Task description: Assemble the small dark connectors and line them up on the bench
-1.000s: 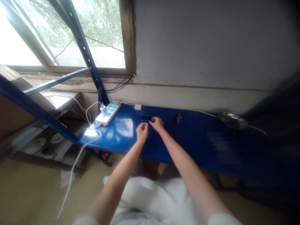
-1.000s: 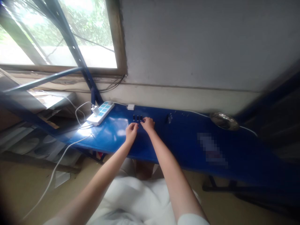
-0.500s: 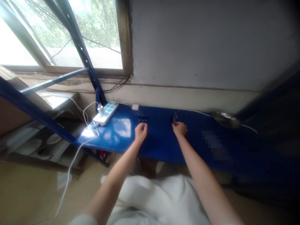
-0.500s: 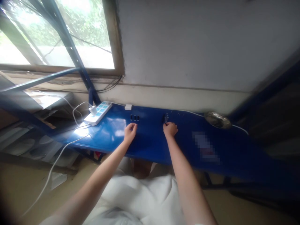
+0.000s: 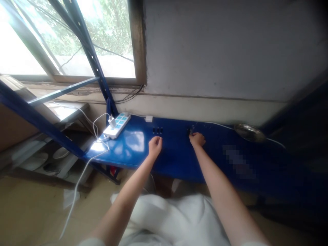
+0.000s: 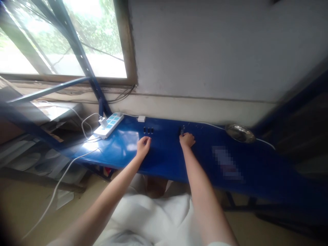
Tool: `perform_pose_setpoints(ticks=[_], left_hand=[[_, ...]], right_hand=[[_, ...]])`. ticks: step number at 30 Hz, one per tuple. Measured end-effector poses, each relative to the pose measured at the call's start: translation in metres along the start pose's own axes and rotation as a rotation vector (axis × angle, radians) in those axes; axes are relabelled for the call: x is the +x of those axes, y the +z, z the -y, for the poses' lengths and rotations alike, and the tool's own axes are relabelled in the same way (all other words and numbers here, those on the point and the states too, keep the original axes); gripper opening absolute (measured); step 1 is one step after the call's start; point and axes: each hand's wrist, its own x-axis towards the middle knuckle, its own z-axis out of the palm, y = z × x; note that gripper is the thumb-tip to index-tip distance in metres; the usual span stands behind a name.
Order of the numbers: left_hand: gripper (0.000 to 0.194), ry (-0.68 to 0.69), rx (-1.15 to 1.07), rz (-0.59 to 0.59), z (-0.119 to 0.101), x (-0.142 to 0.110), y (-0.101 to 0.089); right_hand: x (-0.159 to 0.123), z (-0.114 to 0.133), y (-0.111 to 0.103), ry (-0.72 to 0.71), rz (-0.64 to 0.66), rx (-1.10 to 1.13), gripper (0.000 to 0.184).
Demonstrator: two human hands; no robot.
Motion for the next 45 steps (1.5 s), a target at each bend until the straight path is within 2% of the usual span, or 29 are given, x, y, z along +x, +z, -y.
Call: perform_pose_setpoints(ticks=[10,12,15,17,20,25,28,32,38,45], left_hand=[[0.023,0.053,0.044,0.013,-0.001,0.0,0.0],[0.022,0.121,0.073,0.059,-0.004,-0.002,0.002],[0.022,0.248,0.108,0.23,-0.013,-0.003,0.008],[0.025,0.325,0.123,0.361,-0.021,-0.003,0.017],[0.039,0.404,0.182,0.463,-0.031,0.002,0.039],[0.056,0.374,0.426,0.577,-0.041,0.012,0.081],[0.058,0.338,0.506,0.591,-0.044,0.017,0.099],[0.058,0.314,0.566,0.59,-0.044,0.022,0.112],[0.054,0.319,0.65,0.624,-0.04,0.03,0.116],[0.027,0.412,0.67,0.593,-0.049,0.044,0.12]], right_hand=[[-0.005,-0.002,-0.004,-0.06,0.002,-0.034,0.017],[-0.007,-0.002,-0.006,-0.066,-0.006,-0.035,0.017],[-0.012,-0.005,-0.009,-0.066,-0.014,-0.027,0.018],[-0.016,-0.009,-0.011,-0.057,-0.019,0.001,0.018],[-0.025,-0.015,-0.016,-0.038,-0.048,0.073,0.018],[-0.046,-0.023,-0.024,-0.029,-0.14,0.189,0.016],[-0.053,-0.025,-0.025,-0.068,-0.219,0.259,0.017],[-0.055,-0.027,-0.025,-0.114,-0.264,0.314,0.019],[-0.055,-0.028,-0.024,-0.162,-0.294,0.344,0.017],[-0.053,-0.032,-0.017,-0.181,-0.346,0.399,0.02]])
